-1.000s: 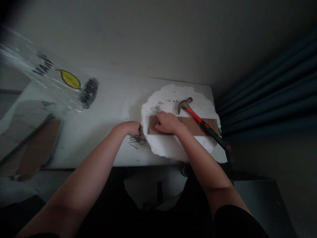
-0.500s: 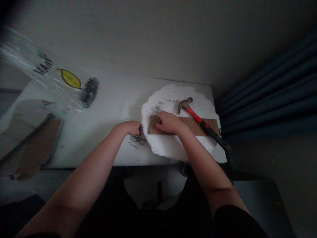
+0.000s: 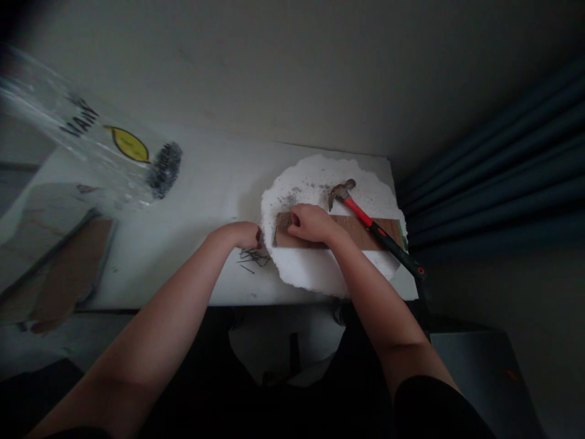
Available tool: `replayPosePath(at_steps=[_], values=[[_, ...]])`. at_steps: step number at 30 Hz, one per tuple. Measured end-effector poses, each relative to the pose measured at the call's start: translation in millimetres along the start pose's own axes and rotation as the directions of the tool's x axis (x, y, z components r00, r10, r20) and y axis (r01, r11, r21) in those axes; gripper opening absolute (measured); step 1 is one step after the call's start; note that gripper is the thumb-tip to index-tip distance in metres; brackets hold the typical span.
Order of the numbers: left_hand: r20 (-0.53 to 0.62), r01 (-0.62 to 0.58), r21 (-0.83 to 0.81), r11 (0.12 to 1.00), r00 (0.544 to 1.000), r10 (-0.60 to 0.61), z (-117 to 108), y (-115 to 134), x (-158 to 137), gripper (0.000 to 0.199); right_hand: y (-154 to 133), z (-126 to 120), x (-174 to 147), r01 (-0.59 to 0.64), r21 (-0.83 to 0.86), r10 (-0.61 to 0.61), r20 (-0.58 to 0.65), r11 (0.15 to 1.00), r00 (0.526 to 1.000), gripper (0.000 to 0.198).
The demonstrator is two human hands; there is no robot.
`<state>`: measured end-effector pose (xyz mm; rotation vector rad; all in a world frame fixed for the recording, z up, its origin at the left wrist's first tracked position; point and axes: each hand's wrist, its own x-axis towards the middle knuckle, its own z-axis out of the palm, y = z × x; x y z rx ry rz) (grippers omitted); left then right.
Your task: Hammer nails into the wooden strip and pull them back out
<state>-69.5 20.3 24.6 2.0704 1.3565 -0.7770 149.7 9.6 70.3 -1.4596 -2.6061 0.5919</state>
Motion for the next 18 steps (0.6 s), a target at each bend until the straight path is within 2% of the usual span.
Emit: replayPosePath(at_steps=[5,8,10,12,13,14,16,18], values=[[-0.007,0.023,-0.006,1.000,1.000,-0.023,-4,-4,-1,0.042,6,3,0,0.025,0.136,-0.017,-0.063,0.990,0.998,0.006],[-0.100,0.142,-0.051,0.989,0.984,-0.146,-10,-15,-6,0.045,8,3,-1,0.031,0.187,-0.016,-0.078,0.982,0.997,0.008],[-0.213,0.240,-0.148,0.959,0.939,-0.268,-15,-23,-10,0.047,9,2,-1,0.035,0.204,-0.018,-0.085,0.978,0.996,0.009],[-0.364,0.266,-0.300,0.916,0.856,-0.368,-19,-29,-14,0.045,9,2,-1,0.035,0.219,-0.016,-0.088,0.975,0.996,0.009],[-0.446,0.211,-0.387,0.898,0.809,-0.383,-21,-30,-15,0.044,10,2,-1,0.033,0.229,-0.012,-0.090,0.973,0.996,0.009],[-0.528,0.100,-0.468,0.878,0.765,-0.369,-23,-30,-15,0.043,10,2,-2,0.030,0.240,-0.008,-0.091,0.970,0.996,0.009],[-0.670,-0.230,-0.562,0.795,0.690,-0.274,-26,-26,-14,0.040,11,3,-2,0.030,0.259,-0.005,-0.096,0.965,0.995,0.009],[-0.756,-0.520,-0.564,0.641,0.637,-0.150,-27,-19,-11,0.037,11,4,-2,0.035,0.271,-0.008,-0.102,0.962,0.995,0.009]])
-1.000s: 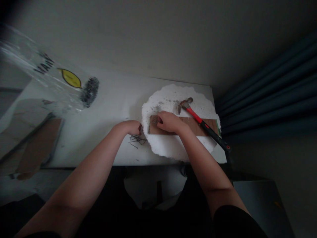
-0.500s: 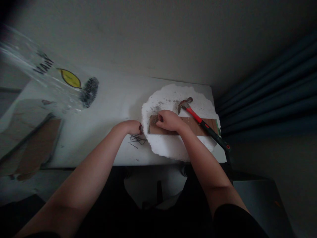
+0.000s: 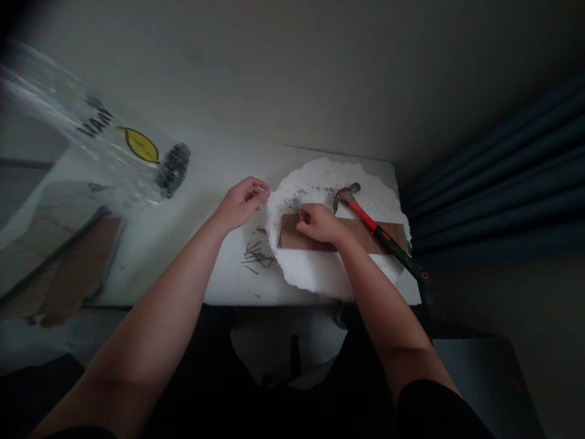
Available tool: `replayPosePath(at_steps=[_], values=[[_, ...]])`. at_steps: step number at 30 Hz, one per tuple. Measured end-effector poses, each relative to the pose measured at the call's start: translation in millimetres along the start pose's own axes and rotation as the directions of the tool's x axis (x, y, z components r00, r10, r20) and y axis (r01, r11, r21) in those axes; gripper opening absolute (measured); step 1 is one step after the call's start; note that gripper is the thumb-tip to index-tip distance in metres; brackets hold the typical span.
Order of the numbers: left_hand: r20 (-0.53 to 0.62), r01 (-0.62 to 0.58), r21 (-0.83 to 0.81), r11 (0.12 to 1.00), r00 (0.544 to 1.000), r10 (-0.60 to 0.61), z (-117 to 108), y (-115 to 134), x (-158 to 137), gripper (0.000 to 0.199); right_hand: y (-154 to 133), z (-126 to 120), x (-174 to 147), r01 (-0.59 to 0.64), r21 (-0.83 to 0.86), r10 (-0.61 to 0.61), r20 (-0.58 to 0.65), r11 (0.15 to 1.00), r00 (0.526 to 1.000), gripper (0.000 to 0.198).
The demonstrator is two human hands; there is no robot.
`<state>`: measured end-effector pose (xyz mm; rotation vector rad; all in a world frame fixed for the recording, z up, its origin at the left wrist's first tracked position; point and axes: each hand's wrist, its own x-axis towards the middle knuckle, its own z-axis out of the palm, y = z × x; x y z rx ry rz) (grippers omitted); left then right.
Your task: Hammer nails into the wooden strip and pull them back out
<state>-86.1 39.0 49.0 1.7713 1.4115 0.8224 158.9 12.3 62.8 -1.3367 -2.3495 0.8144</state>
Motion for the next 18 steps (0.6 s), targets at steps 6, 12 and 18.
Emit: replayPosePath(at_steps=[6,12,18], values=[[0.122,-0.113,-0.233,0.966,0.982,0.144,5,9,-4,0.030,-4,-7,-3,-0.020,0.081,0.024,-0.051,0.997,0.998,0.010],[0.465,-0.063,-0.253,0.965,0.867,0.178,13,20,-12,0.032,-18,-15,-6,0.006,0.195,0.011,-0.085,0.981,0.996,0.011],[0.559,-0.045,-0.218,0.975,0.813,0.162,23,19,-12,0.030,-21,-9,-4,0.026,0.253,-0.018,-0.033,0.967,0.999,0.019]])
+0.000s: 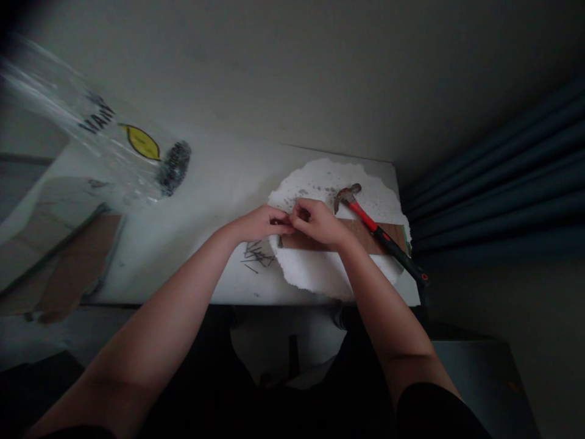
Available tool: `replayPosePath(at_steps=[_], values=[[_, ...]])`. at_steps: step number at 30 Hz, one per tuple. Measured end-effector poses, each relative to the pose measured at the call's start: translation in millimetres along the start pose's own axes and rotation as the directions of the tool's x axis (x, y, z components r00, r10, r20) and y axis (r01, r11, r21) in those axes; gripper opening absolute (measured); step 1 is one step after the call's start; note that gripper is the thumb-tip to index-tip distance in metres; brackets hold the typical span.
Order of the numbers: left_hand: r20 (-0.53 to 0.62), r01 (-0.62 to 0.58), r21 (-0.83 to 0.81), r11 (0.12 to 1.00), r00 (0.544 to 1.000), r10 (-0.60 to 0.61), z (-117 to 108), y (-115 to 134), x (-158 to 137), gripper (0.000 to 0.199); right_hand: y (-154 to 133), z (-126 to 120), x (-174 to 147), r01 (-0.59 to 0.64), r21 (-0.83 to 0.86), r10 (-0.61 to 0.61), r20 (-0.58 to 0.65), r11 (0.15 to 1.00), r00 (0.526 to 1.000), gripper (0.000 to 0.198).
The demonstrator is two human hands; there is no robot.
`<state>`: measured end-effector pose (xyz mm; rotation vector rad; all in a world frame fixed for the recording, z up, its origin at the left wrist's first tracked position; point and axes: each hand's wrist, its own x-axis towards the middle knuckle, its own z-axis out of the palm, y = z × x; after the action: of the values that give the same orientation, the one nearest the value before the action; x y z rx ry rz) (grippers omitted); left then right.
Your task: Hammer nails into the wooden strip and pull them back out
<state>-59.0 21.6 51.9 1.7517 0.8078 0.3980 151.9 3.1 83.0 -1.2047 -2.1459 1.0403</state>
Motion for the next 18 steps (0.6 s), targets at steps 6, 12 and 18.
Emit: replayPosePath(at_steps=[6,12,18], values=[[0.026,0.260,0.211,0.942,0.962,-0.271,-34,-16,-17,0.034,9,-6,1,-0.030,-0.232,0.046,0.064,0.972,0.997,0.009],[0.127,0.337,0.305,0.891,0.912,-0.389,-40,-24,-26,0.029,9,6,2,-0.039,-0.460,0.102,0.114,0.887,0.988,0.005],[0.102,0.418,0.580,0.699,0.814,-0.571,-25,-47,-20,0.023,3,10,4,-0.064,-0.536,0.143,0.106,0.842,0.984,0.006]])
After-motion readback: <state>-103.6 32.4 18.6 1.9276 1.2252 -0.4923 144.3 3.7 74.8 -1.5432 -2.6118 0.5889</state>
